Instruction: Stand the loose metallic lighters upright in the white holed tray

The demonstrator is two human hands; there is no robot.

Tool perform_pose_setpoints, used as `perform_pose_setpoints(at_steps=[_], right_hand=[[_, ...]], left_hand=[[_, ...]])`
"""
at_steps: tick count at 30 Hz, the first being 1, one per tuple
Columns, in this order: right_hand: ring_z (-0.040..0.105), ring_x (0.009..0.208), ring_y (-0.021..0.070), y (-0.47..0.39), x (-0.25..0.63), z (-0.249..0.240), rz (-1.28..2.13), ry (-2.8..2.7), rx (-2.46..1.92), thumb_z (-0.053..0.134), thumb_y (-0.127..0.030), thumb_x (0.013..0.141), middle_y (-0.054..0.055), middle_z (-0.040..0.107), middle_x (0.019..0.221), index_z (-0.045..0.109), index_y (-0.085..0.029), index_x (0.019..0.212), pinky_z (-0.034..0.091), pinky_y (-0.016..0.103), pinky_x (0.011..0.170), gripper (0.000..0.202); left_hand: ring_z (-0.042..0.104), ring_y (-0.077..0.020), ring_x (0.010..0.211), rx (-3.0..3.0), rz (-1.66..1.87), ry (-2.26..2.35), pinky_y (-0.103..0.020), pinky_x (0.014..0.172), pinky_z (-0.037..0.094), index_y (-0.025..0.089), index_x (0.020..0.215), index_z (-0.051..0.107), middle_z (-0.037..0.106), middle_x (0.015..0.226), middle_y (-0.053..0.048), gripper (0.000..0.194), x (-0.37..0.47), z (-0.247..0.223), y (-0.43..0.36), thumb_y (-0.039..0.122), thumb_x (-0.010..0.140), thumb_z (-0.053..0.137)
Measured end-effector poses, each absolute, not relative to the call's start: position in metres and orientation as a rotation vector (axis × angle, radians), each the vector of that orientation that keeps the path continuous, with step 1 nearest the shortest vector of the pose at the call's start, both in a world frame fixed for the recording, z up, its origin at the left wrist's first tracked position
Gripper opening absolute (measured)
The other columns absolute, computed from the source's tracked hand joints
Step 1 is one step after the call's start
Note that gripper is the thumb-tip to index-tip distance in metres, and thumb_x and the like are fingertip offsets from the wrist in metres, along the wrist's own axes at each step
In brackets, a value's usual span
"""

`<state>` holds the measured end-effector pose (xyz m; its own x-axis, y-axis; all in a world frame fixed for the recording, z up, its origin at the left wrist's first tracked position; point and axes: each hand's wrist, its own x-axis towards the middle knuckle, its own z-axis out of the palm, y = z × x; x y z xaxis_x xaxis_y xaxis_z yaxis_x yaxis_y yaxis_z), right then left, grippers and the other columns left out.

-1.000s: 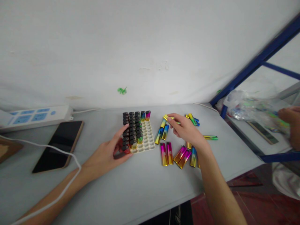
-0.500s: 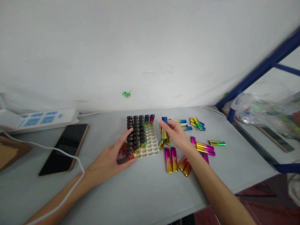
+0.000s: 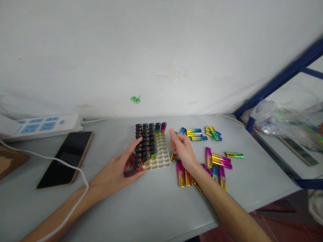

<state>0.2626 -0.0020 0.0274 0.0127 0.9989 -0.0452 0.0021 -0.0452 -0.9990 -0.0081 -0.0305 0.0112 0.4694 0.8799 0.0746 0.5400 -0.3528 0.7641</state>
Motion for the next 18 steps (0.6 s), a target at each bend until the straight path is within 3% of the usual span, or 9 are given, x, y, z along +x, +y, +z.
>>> perform_pose_setpoints(at_steps=[4, 10, 18], right_hand=[[0.019, 0.053, 0.0096, -0.0047, 0.2617, 0.0247, 1.187, -1.189, -1.304, 0.069, -0.08, 0.09, -0.009, 0.024, 0.056, 0.03, -0.027, 0.059, 0.014, 0.029, 0.051, 0.072], [0.027, 0.053, 0.0107, -0.0081, 0.257, 0.0277, 1.132, -1.253, -1.337, 0.062, -0.062, 0.095, -0.007, 0.033, 0.054, 0.039, -0.026, 0.058, 0.02, 0.029, 0.052, 0.056], [0.031, 0.056, 0.0115, -0.007, 0.2586, 0.0251, 1.075, -1.315, -1.347, 0.06, -0.057, 0.094, -0.006, 0.033, 0.056, 0.038, -0.026, 0.059, 0.023, 0.029, 0.054, 0.051]], left_hand=[[0.07, -0.0211, 0.066, 2.097, 0.601, 1.202, -0.033, 0.067, 0.057, 0.031, 0.179, 0.018, 0.078, 0.098, -0.002, 0.102, -0.0079, 0.0118, -0.0305, 0.057, 0.097, 0.073], [0.068, -0.0208, 0.064, 2.106, 0.596, 1.218, -0.033, 0.064, 0.056, 0.03, 0.179, 0.019, 0.078, 0.094, -0.001, 0.101, -0.0072, 0.0118, -0.03, 0.057, 0.097, 0.072], [0.064, -0.02, 0.06, 2.119, 0.625, 1.21, -0.031, 0.061, 0.054, 0.029, 0.178, 0.021, 0.075, 0.086, 0.001, 0.101, -0.0067, 0.014, -0.0297, 0.057, 0.096, 0.074]])
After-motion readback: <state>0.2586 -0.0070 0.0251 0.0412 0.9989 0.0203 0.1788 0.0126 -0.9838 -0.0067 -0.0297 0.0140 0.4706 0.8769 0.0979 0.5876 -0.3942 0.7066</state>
